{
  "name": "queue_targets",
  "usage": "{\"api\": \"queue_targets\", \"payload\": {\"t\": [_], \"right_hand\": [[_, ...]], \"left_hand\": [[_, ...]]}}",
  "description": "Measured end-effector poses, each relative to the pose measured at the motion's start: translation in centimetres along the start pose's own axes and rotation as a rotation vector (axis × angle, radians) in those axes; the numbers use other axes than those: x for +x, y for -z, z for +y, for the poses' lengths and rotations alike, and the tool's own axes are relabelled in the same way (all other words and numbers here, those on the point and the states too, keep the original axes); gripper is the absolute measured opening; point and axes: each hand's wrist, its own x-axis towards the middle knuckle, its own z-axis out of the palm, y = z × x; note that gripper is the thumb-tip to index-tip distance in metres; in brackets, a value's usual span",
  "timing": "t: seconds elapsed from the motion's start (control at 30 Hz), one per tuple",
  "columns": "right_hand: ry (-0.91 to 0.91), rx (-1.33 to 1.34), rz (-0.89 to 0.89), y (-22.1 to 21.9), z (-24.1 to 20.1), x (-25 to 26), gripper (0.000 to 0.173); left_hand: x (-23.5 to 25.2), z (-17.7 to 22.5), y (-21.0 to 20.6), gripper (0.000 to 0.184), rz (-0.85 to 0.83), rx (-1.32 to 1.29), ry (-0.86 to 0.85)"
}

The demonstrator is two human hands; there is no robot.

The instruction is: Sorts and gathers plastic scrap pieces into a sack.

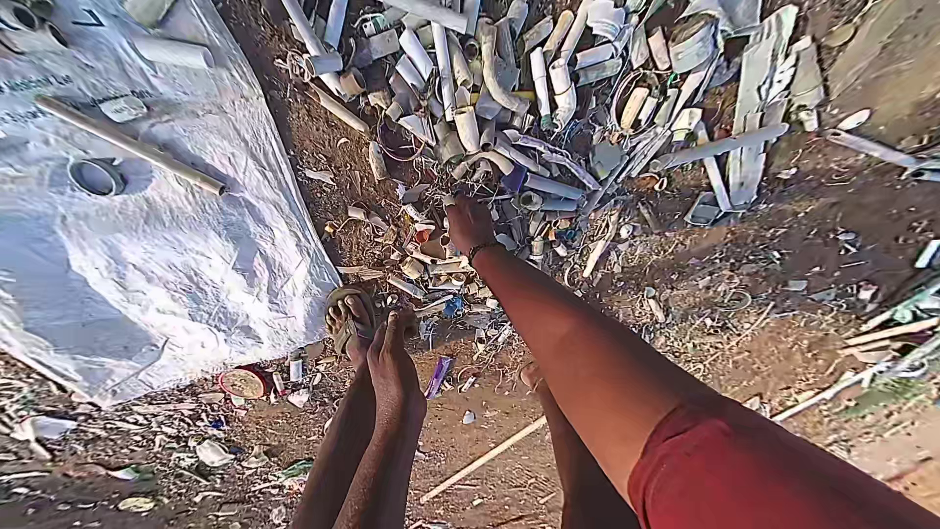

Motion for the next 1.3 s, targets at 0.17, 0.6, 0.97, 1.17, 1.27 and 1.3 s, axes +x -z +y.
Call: {"api": "queue_targets", "payload": {"t": [0.17,0.6,0.97,1.17,1.27,1.3], "right_hand": [[-0.23,0.341,0.052,0.5,1.4,-2.3,0.039],[-0.057,0.065,0.056,-2.0,0.5,-0.1,0.034],[-0.148,0.305,-0.028,-4.9,1.0,-5.3,0.057],[-0.225,0.402,0.054,-4.3,-2.6,-5.2,0.045],[-0.241,0.694,0.128,-2.6,-4.9,-4.9,0.038],[-0.211,0.797,0.134,-1.8,-6.5,-4.4,0.034]], "left_hand": [[0.0,1.0,0.3,0.033,-0.004,-0.014,0.012],[0.2,-0.6,0.5,0.035,-0.037,0.039,-0.014],[-0.8,-1.3,-0.2,0.036,-0.037,0.106,0.014],[-0.9,0.2,0.9,0.036,-0.042,0.074,-0.001],[-0.9,0.6,1.2,0.033,0.014,0.031,0.03],[-0.8,0.8,1.3,0.032,0.041,0.027,0.029]]}}
